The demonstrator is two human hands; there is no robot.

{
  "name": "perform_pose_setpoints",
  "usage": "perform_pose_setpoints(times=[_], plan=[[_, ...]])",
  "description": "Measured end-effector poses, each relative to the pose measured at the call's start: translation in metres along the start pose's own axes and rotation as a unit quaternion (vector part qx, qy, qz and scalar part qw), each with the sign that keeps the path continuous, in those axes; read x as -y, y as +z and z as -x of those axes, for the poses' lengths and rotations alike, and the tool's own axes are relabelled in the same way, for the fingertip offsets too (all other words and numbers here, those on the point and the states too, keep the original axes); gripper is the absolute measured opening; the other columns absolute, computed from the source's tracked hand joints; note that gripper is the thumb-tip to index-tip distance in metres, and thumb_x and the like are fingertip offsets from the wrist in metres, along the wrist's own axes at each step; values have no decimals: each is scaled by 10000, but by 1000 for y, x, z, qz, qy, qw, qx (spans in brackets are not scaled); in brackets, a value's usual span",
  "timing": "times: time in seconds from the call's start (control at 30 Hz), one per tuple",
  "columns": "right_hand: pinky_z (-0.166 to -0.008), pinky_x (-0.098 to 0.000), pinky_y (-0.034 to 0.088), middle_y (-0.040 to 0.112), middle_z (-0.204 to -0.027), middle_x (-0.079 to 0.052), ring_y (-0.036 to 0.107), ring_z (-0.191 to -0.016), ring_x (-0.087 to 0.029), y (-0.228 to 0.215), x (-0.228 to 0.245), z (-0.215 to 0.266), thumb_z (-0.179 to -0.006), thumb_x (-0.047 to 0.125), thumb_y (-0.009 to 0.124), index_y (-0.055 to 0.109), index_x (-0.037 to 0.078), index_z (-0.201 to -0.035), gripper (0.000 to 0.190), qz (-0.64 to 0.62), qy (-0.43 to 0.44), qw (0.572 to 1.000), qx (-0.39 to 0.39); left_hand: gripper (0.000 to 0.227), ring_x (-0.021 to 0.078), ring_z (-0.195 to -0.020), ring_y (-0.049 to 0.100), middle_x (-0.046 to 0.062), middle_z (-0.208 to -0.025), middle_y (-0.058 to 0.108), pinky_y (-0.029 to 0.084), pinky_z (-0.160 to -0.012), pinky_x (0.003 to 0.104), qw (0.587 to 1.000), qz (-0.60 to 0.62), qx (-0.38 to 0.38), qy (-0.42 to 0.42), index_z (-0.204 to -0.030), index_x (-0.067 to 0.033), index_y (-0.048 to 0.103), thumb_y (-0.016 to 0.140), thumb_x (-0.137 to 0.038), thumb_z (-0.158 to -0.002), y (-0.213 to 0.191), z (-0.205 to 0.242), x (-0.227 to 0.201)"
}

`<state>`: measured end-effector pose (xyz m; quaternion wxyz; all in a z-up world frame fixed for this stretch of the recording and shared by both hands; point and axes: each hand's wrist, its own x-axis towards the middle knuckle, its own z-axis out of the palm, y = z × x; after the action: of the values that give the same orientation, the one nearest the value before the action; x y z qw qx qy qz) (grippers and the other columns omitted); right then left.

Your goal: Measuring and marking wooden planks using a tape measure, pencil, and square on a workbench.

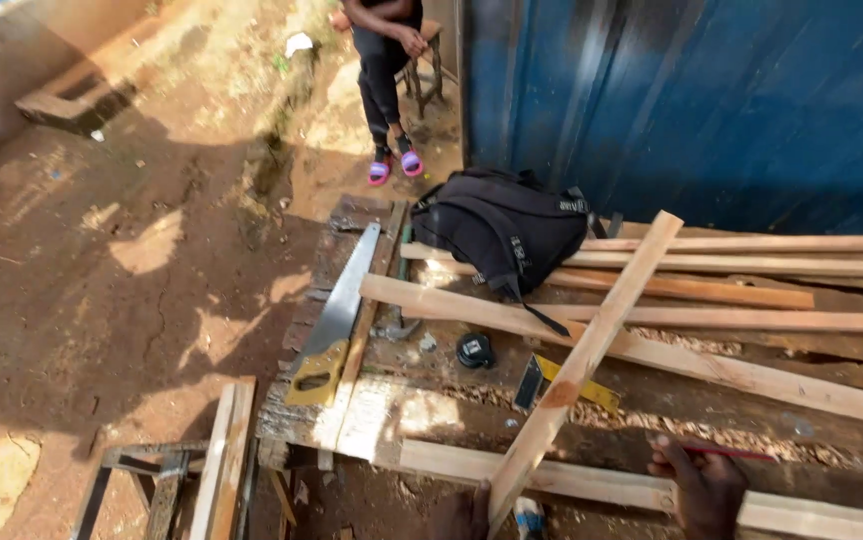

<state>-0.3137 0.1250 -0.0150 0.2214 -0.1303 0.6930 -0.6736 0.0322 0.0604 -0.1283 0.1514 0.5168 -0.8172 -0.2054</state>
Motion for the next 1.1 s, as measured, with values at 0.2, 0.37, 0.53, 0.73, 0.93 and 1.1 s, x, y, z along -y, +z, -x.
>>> perform_pose_setpoints(times=[0.2,0.37,0.53,0.73,0.93,1.1], plan=[[-635,-361,611,709,-840,-222,656,-620,-277,-35,28,28,-994,64,757,721,-116,-973,185,26,-41,998,-47,473,127,-511,702,15,-726,773,571,-481,271,949,192,151,-197,-816,-200,802,581,-601,-931,-143,-12,-13],[-655,-330,624,697,-901,-212,639,-633,-249,-74,3,35,-1001,49,766,667,-75,-1040,162,-19,-47,997,-60,518,157,-448,702,83,-672,809,589,-390,309,952,285,112,-34,-916,-91,873,705,-580,-879,-131,-8,35],[-680,-257,636,711,-958,-131,663,-691,-148,-90,20,69,-1023,84,783,667,68,-1035,118,-47,-73,992,-87,1123,136,-629,728,171,-1040,832,541,-434,216,842,364,321,-235,-1472,96,434,828,-609,-692,-169,-17,9],[-640,-291,515,615,-857,-80,619,-729,-141,-145,13,96,-1072,68,860,546,59,-874,371,-24,-114,986,-122,402,165,-635,691,14,-751,742,547,-573,319,964,180,65,184,-886,-163,774,795,-559,-820,-97,-71,71],[-635,-281,624,706,-854,-156,706,-694,-201,-155,73,154,-939,93,844,714,41,-957,141,-23,-93,983,-156,679,105,-387,449,98,-760,759,328,-302,266,975,69,186,98,-1322,-33,612,727,-549,-896,-128,-130,14],[-653,-273,646,705,-876,-126,689,-680,-169,-172,72,166,-965,108,831,710,65,-1001,133,-12,-85,981,-174,479,82,-346,438,99,-793,776,328,-301,258,971,164,153,86,-1125,-101,693,599,-534,-942,-133,-141,-8]])
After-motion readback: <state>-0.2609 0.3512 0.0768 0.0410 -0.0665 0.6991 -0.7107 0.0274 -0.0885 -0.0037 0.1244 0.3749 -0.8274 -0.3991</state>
